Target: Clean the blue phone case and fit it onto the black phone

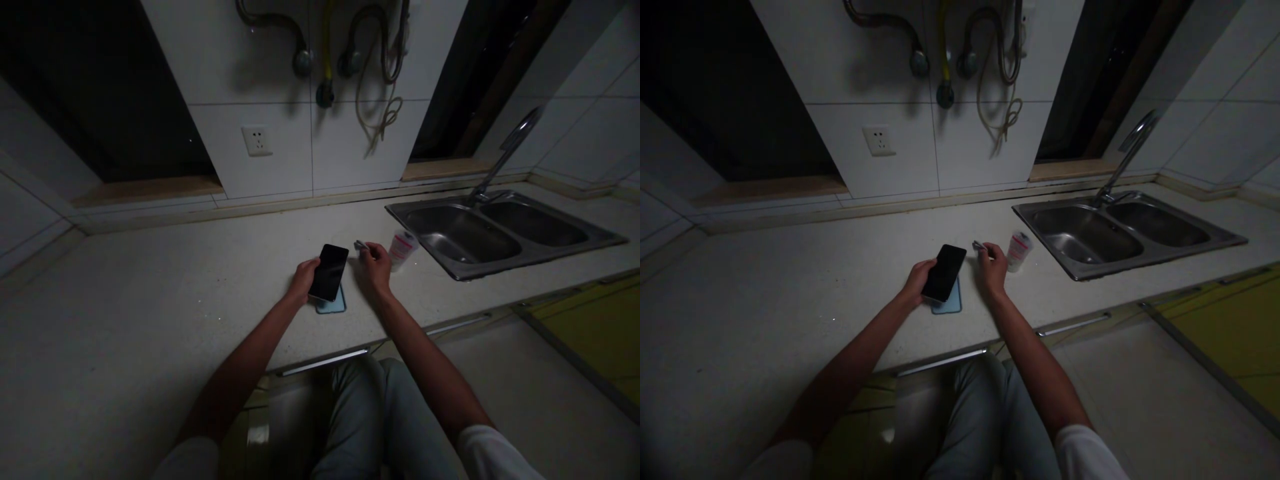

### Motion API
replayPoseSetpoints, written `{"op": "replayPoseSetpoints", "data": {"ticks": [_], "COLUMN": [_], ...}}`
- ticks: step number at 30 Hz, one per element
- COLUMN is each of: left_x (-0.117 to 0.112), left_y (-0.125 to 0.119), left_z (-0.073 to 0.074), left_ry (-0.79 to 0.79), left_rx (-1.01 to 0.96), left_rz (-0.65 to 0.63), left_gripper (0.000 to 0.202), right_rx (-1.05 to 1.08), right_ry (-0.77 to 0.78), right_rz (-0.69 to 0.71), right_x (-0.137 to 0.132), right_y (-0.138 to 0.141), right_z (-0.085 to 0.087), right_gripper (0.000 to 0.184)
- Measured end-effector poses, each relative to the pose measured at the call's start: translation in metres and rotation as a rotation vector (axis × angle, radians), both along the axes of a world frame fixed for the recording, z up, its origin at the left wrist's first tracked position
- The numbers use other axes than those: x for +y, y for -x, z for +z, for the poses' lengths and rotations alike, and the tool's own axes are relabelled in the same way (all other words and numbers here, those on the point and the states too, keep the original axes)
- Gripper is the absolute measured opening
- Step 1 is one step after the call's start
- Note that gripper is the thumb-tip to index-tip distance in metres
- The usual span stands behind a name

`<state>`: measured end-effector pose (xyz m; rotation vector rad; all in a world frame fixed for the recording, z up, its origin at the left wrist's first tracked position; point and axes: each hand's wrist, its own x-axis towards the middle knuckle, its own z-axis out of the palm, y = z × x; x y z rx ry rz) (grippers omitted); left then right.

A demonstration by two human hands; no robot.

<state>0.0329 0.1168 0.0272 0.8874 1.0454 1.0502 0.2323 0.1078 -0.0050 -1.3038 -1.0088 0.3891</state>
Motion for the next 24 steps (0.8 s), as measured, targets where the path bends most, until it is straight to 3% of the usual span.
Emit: {"op": "replayPoseSetpoints", "data": {"ticks": [3, 8, 16, 24], "left_x": [0.002, 0.003, 0.005, 0.004], "left_y": [0.002, 0.003, 0.005, 0.014], "left_z": [-0.001, -0.001, -0.001, -0.007], "left_ry": [-0.065, -0.177, -0.235, -0.207], "left_rx": [0.072, 0.255, 0.397, 0.496], "left_rz": [0.041, 0.063, 0.033, 0.059], "left_gripper": [0.018, 0.02, 0.018, 0.015], "right_rx": [-0.307, -0.621, -0.458, -0.671], "right_ry": [-0.055, -0.061, -0.02, 0.317], "right_rz": [-0.134, -0.139, 0.197, 0.2], "right_x": [-0.002, -0.014, -0.026, -0.028], "right_y": [-0.007, 0.007, 0.037, 0.037], "right_z": [-0.006, -0.004, 0.003, -0.004], "right_gripper": [0.031, 0.047, 0.031, 0.033]}}
